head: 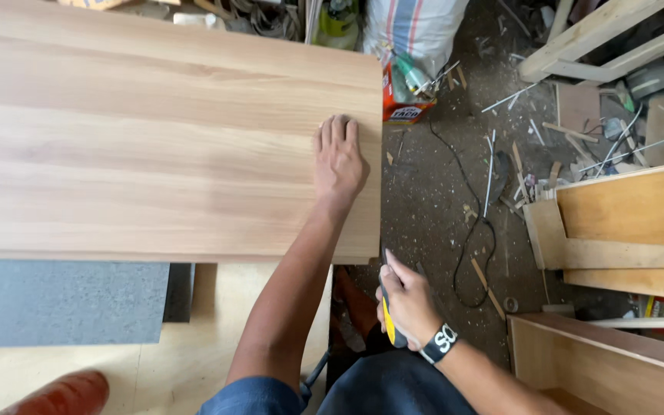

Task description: The person smooths the edges of a wooden board using a hand file, repeatedly running the tool along the length and corners of the piece while holding it in place.

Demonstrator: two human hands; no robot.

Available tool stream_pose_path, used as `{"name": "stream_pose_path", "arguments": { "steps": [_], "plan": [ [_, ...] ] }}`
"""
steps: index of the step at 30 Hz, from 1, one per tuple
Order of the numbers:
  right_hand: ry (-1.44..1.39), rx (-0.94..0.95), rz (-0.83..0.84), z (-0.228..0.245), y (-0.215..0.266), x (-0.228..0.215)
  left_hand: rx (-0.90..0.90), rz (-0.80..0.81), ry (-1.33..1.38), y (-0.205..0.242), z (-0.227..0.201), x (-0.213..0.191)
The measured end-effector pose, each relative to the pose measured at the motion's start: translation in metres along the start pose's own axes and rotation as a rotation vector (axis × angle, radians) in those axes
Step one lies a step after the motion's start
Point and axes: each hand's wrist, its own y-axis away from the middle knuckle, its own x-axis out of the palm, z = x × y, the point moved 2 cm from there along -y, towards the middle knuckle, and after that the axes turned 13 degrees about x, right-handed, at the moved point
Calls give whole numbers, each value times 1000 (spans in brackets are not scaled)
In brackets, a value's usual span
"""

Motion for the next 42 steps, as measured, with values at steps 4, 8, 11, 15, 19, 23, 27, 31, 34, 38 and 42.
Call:
{"name": "stream_pose_path", "arguments": {
  "steps": [4, 8, 11, 15, 19, 23, 27, 31, 34, 38, 42],
  "plan": [
    [-13, 24, 48, 9, 18, -3, -63, 102, 13, -1, 3, -1],
    [-26, 27, 3, 6, 9, -3, 8, -67, -23, -6, -1, -2],
    [-22, 22, 18, -2, 14, -1, -25, 28, -24, 1, 0, -4],
    [-9, 62, 19, -5, 3, 2, -17, -19, -17, 5, 1, 1],
    [-55, 37, 31, -6, 13, 2, -32, 97, -13, 2, 2, -3],
    [180, 51, -58, -13, -2, 4, 156, 114, -52, 1, 13, 2],
    [164, 47, -5, -11, 3, -31, 652, 236, 123, 33, -9, -29],
    [22, 138, -42, -33, -31, -99, 816, 386, 119, 71, -33, -49],
    [-78, 176, -114, -66, -57, -145, 837, 590, 56, 89, -53, -64],
    [-328, 225, -107, -120, -98, -190, 943, 794, -83, 111, -60, -45],
    [-462, 246, -133, -150, -117, -213, 901, 851, -87, 114, -57, -39]
  ]
}}
